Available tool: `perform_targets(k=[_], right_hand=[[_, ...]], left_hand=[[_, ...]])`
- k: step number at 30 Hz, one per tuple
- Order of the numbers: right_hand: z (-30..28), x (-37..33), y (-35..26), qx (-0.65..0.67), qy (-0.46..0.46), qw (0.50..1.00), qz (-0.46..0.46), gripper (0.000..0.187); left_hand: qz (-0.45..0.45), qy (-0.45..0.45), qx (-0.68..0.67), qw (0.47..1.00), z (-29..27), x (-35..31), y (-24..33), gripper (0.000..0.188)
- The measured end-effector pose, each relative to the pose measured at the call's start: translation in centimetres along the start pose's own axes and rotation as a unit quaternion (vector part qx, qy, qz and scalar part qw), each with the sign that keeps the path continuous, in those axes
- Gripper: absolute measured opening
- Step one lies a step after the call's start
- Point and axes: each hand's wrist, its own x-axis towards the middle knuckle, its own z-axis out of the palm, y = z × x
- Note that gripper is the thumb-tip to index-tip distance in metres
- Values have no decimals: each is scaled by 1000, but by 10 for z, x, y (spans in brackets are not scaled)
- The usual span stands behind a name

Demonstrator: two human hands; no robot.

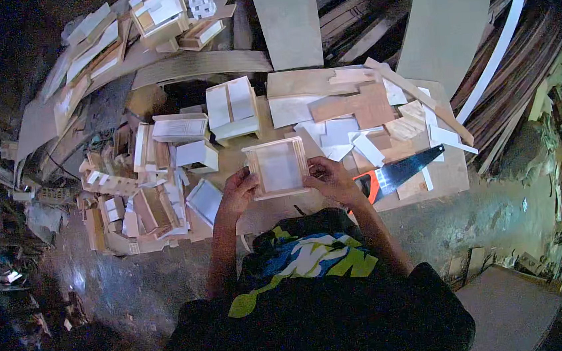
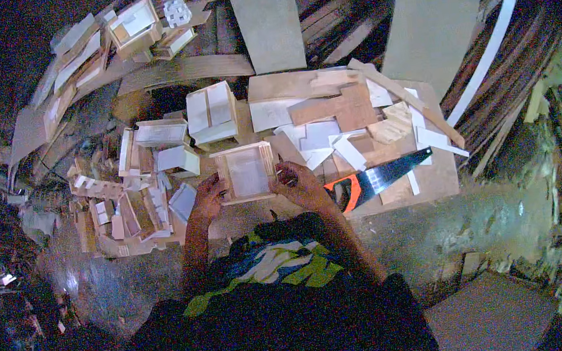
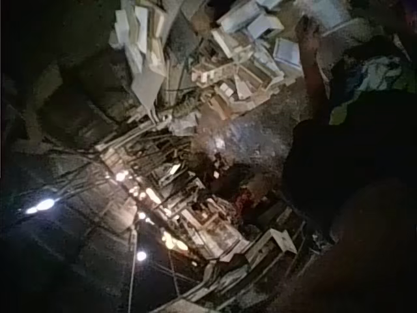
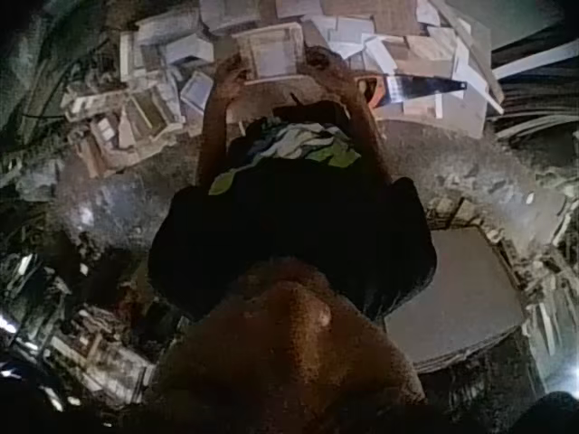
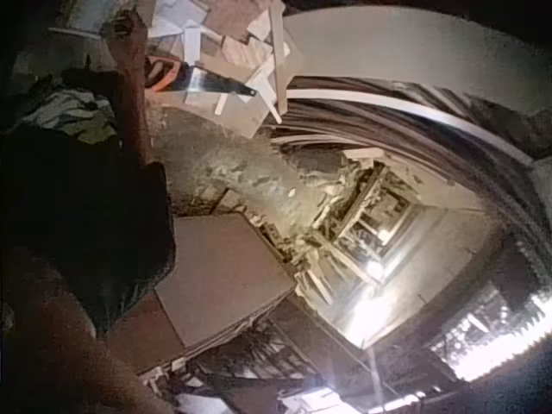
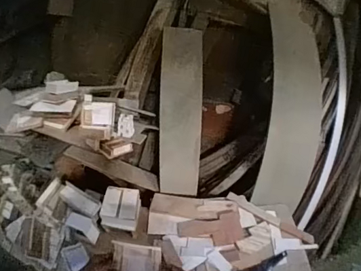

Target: Inspecting, dry-fitting, and organizing small wooden box components and boards in a workshop.

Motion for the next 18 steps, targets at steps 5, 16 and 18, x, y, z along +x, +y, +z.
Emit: perform_targets(k=[5, 16, 18], right_hand=[[-3, 0, 2, -24, -12, 999, 26, 35], [-13, -5, -13, 50, -21, 992, 111, 34], [-14, -5, -12, 69, -24, 989, 129, 33]], left_hand=[[-41, 38, 45, 997, 2, -7, 2, 30], [-28, 45, 40, 998, 15, -12, -3, 29], [-29, 48, 74, 996, 19, -11, -5, 28]])
